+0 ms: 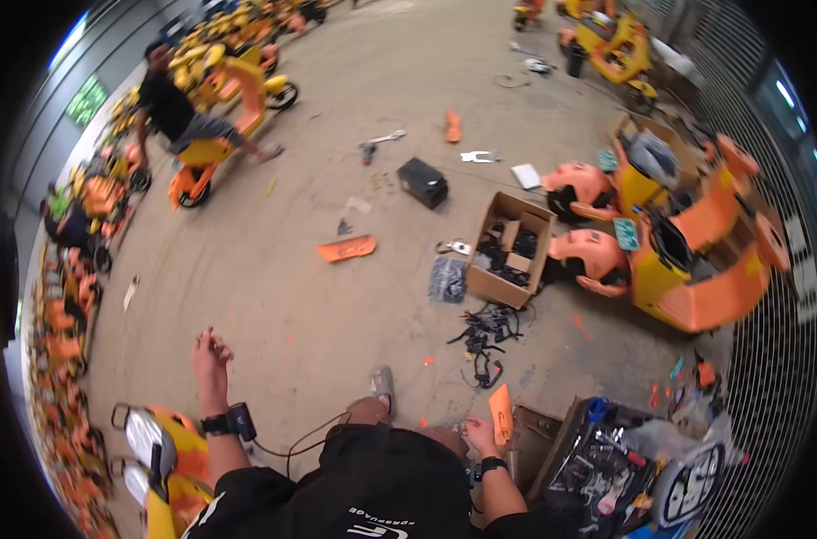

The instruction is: The person removes the seat bucket from an electric scooter using a drill, cuts a zip tie with pliers near the handlebar, and handles wires while others work on surrounding scooters.

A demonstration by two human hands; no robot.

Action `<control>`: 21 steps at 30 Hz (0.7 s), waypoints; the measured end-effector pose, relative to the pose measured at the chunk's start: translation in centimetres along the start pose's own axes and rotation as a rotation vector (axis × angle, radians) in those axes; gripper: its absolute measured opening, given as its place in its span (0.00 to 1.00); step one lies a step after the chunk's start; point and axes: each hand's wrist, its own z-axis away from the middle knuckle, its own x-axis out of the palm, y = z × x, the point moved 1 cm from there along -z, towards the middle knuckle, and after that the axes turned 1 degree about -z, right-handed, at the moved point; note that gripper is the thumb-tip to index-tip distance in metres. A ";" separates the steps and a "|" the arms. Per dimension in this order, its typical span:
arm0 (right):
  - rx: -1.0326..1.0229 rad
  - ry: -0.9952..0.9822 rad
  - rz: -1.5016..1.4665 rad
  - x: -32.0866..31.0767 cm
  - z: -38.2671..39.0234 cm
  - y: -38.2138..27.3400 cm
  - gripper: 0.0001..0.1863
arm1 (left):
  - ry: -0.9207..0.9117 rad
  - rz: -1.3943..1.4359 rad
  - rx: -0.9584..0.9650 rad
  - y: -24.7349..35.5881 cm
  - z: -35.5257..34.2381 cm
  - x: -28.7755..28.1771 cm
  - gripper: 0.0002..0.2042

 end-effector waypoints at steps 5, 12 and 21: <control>0.329 -0.339 0.072 6.4 -4.0 -1.1 0.11 | 0.203 -0.254 0.034 -6.9 -5.1 -8.2 0.10; 0.440 -0.165 0.379 15.0 -12.5 -6.6 0.08 | 0.218 0.216 -0.409 -11.9 -7.7 -16.8 0.12; -0.169 -1.425 0.470 58.9 -0.4 -33.8 0.14 | -0.011 0.062 -0.191 -4.1 -18.0 -20.4 0.19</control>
